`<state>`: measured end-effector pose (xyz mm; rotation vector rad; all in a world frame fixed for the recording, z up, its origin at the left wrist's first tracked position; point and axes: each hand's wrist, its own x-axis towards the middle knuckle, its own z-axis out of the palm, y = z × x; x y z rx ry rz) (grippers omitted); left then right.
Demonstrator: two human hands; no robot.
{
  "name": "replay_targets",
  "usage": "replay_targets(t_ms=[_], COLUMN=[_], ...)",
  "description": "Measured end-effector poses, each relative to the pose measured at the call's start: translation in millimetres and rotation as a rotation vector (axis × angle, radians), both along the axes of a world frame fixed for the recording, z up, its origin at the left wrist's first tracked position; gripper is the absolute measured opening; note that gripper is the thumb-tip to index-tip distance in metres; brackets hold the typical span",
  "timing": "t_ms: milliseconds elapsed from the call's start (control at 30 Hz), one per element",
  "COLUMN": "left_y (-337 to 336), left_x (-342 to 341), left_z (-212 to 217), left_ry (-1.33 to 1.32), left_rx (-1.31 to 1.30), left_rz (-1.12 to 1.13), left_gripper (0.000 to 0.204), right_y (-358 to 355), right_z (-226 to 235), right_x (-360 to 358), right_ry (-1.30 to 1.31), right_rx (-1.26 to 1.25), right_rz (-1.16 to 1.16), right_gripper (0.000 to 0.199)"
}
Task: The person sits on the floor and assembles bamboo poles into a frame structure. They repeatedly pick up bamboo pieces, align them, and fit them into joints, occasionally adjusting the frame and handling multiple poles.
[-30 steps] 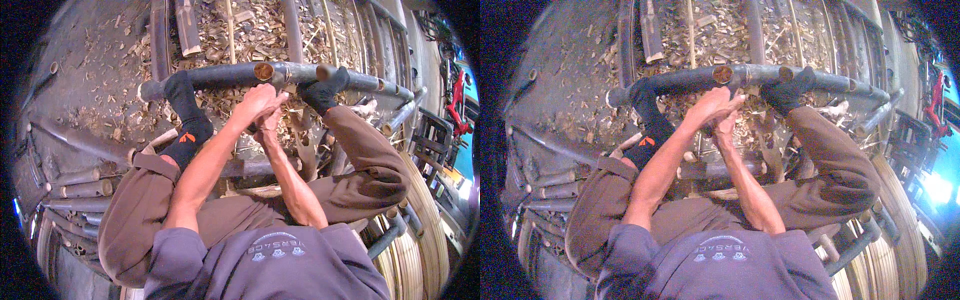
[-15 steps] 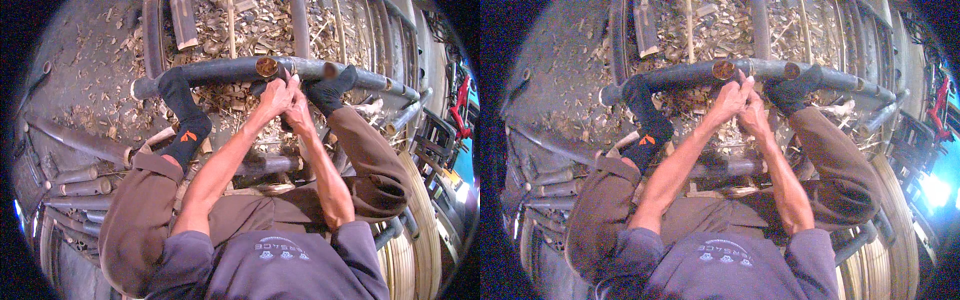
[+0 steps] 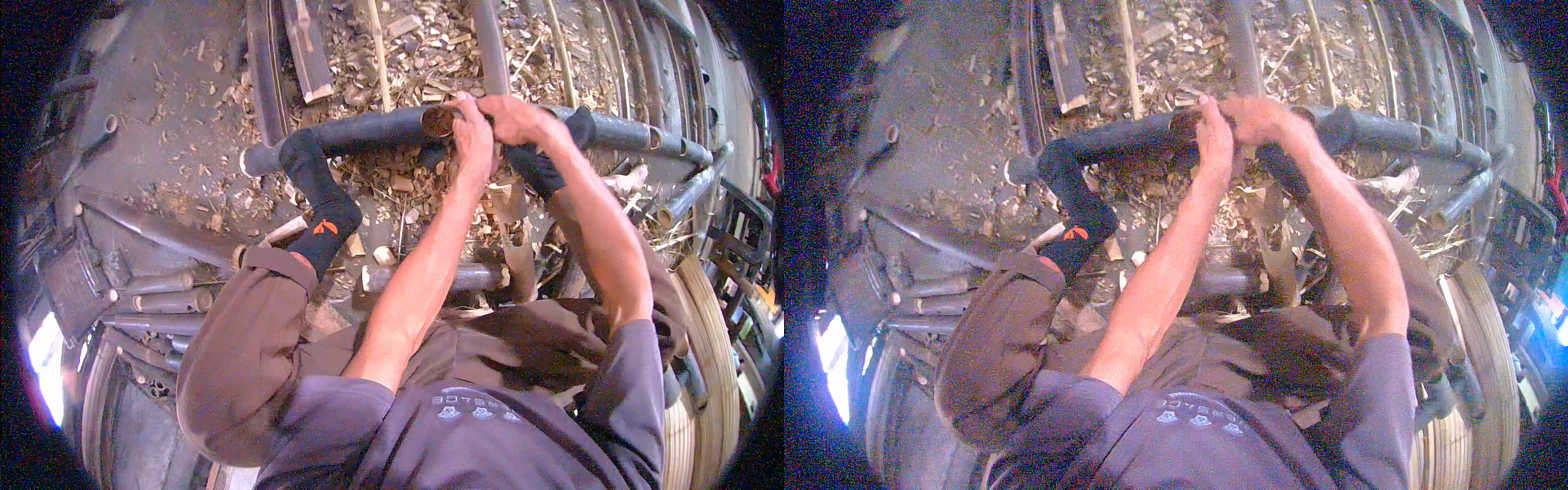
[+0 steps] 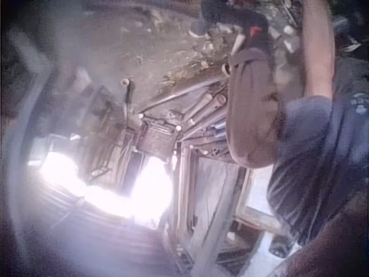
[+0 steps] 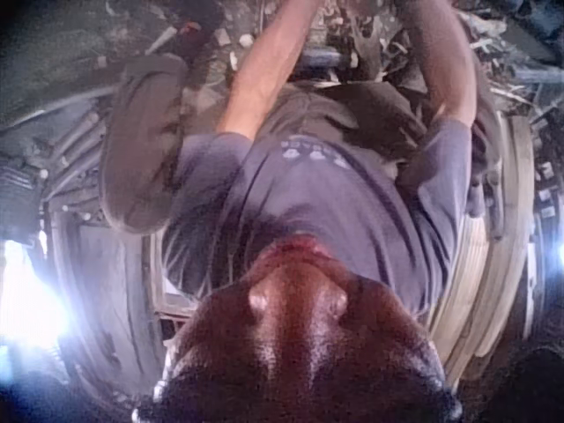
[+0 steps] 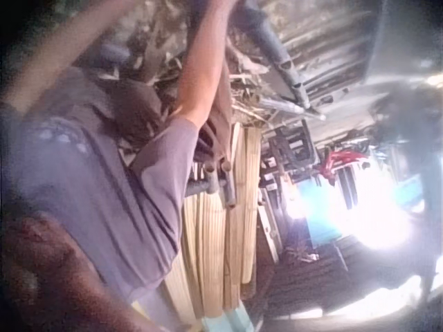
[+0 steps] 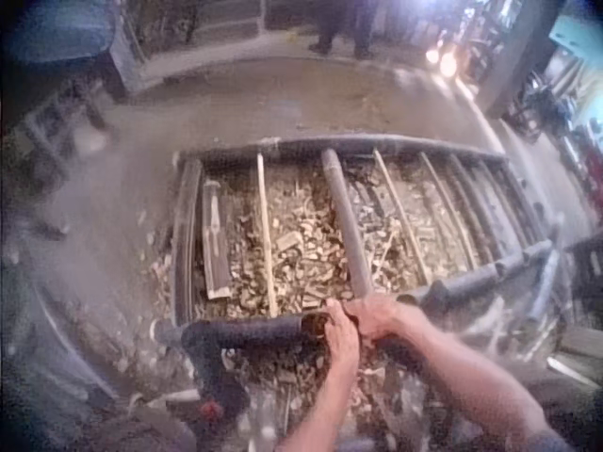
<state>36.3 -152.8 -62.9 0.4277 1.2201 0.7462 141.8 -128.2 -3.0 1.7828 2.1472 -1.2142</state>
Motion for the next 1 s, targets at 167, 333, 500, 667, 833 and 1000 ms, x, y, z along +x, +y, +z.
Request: replay_targets(t_ms=[167,333,500,667,833,1000], left_y=[-29,-33,21,50,-44,-10], left_x=[-21,-54,-105,-100,-80,-104], left_z=[23,36,31,57,35,49], left_ry=[0.265,0.716,0.896,0.899,0.672,0.588], left_rx=[0.082,0.182,0.461,0.412,0.306,0.391], left_rz=[-0.164,-0.55,-1.297,-1.354,-0.368,-0.799], left_gripper=[0.079,0.082,0.062,0.066,0.079,0.084], right_y=[-59,-94,-92,-65,-85,-98], right_z=[-18,-39,-96,-86,12,-25], right_x=[-9,-54,-178,-193,-71,-107], right_ry=[0.362,0.88,1.25,1.028,0.446,0.647], right_rx=[0.049,0.009,0.164,0.27,-0.064,0.15], right_rz=[-0.206,-0.486,-1.243,-1.322,-0.403,-0.749], right_gripper=[0.057,0.07,0.035,0.052,0.078,0.072])
